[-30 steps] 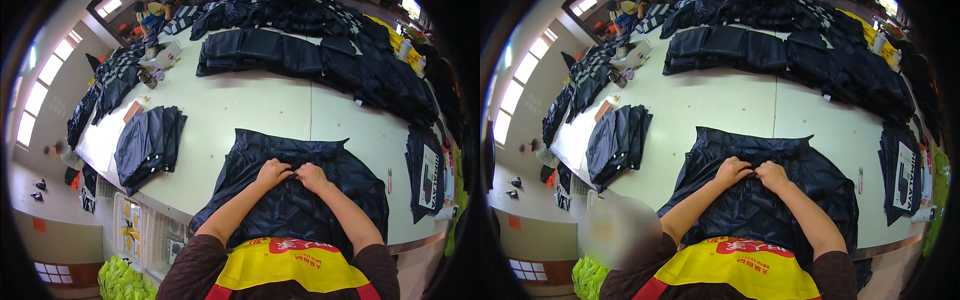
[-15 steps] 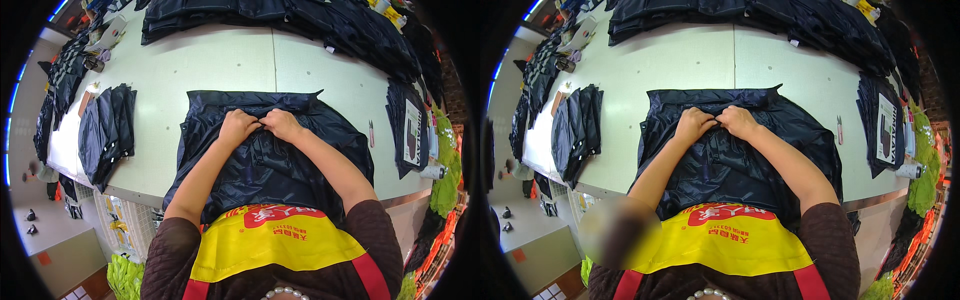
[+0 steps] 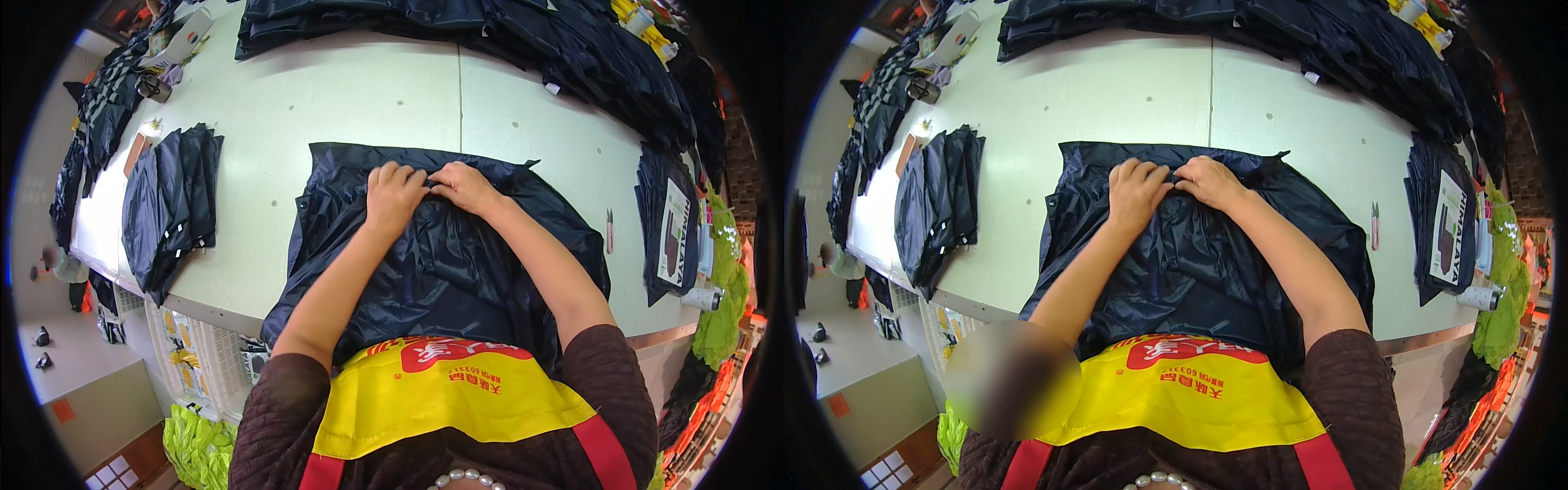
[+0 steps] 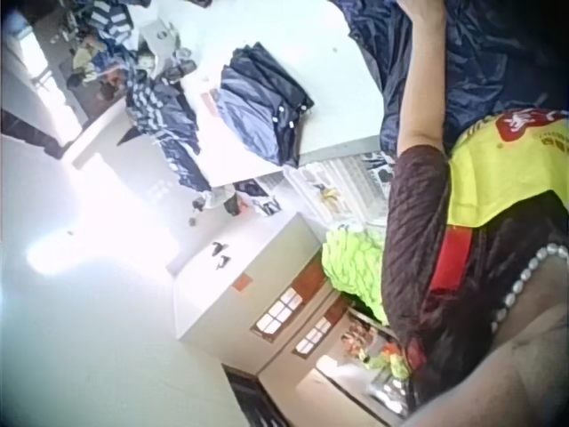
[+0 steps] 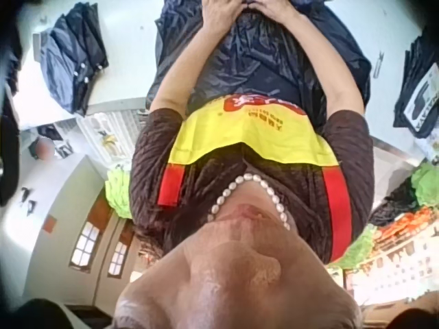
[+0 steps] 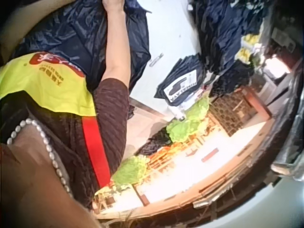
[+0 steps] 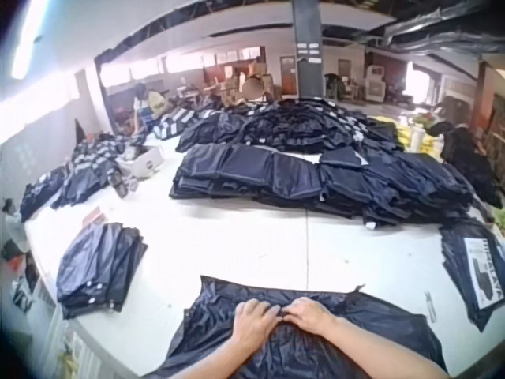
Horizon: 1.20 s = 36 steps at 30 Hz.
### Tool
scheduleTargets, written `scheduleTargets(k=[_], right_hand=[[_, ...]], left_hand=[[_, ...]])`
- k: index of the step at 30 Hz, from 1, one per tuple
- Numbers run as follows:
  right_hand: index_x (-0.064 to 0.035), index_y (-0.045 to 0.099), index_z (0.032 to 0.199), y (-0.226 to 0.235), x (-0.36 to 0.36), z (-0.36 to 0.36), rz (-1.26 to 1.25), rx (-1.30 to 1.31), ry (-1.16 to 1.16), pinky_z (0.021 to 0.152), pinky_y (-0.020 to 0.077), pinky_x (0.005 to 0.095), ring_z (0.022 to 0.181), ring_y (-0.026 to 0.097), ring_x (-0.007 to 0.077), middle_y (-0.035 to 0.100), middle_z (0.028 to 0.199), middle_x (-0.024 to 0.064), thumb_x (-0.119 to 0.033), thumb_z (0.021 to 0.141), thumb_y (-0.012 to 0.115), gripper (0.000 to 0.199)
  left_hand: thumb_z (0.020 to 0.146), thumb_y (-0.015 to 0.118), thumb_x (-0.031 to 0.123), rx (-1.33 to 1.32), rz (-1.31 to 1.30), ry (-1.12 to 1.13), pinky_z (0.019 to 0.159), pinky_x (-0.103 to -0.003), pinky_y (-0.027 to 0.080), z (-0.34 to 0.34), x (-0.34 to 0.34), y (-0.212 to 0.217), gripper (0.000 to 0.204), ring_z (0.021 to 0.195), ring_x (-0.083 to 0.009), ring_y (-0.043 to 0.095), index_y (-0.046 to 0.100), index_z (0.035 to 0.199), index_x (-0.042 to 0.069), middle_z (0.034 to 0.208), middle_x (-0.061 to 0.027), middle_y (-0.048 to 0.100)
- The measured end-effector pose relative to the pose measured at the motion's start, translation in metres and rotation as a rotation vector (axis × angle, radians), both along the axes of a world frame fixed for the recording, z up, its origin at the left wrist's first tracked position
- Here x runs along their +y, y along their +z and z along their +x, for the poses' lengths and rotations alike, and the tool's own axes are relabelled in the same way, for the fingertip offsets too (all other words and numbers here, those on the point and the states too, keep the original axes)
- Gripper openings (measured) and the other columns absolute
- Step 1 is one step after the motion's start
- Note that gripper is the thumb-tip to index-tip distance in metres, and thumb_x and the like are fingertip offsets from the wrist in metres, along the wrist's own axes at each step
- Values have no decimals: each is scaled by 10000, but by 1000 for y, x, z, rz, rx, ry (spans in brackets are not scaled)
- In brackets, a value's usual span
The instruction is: The person folds a black jacket on a white table, smoothing and aligning the fabric, then places it into a black plastic bag. They repeat the process with another jacket, folding and bagging it before stacking the finished items.
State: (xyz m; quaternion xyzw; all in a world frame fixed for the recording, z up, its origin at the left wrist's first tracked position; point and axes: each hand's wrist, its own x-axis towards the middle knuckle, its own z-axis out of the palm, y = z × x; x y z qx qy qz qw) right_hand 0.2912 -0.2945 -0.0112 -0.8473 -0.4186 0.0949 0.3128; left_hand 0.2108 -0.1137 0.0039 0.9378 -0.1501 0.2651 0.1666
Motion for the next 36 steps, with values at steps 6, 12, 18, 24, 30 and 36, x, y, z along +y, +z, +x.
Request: scheduleTargets(k=[6, 12, 18, 24, 30, 36], right_hand=[[-19, 610, 852, 22, 20, 23, -196, 49, -35, 750, 485, 396, 842, 604, 334, 626, 860, 158, -219, 796, 631, 209], [-46, 570, 888, 17, 47, 35, -349, -366, 108, 730, 517, 374, 837, 624, 287, 604, 851, 116, -132, 751, 650, 181], [-64, 592, 827, 9, 91, 43, -192, -409, 97, 656, 525, 364, 778, 640, 276, 620, 812, 110, -160, 742, 648, 140], [-75, 634, 777, 16, 129, 53, -4, -140, 154, 676, 504, 396, 771, 621, 303, 627, 762, 116, -191, 767, 590, 124], [-88, 607, 881, 20, 83, 64, -296, -223, -15, 712, 496, 399, 849, 611, 310, 637, 895, 107, -126, 741, 563, 151], [-37, 657, 915, 51, 8, 67, -838, -134, -177, 797, 508, 384, 974, 623, 280, 657, 988, 142, -71, 733, 583, 200]], left_hand=[[722, 634, 126, 29, 86, 68, 792, -355, 407, -23, -4, -24, 425, 994, -257, 502, 584, 1143, 97, 1141, -63, 543], [687, 580, -18, 9, -145, 121, 873, -369, 407, -23, -15, -25, 388, 997, -302, 492, 635, 1066, 41, 1028, -137, 496], [721, 594, 8, 25, -186, 75, 899, -382, 402, -16, -16, -25, 364, 1021, -307, 485, 612, 1084, 27, 1077, -132, 511], [783, 614, 109, 214, -315, 4, 897, -423, 405, 10, -4, -27, 278, 1025, -351, 511, 606, 1041, 6, 1074, -168, 577], [783, 663, 207, 241, -364, -95, 837, -399, 451, 35, 11, -27, 259, 950, -320, 568, 642, 979, 39, 991, -133, 635], [790, 663, 230, 210, -356, 6, 815, -384, 466, 37, 12, -24, 284, 918, -313, 588, 667, 975, 14, 941, -135, 659]])
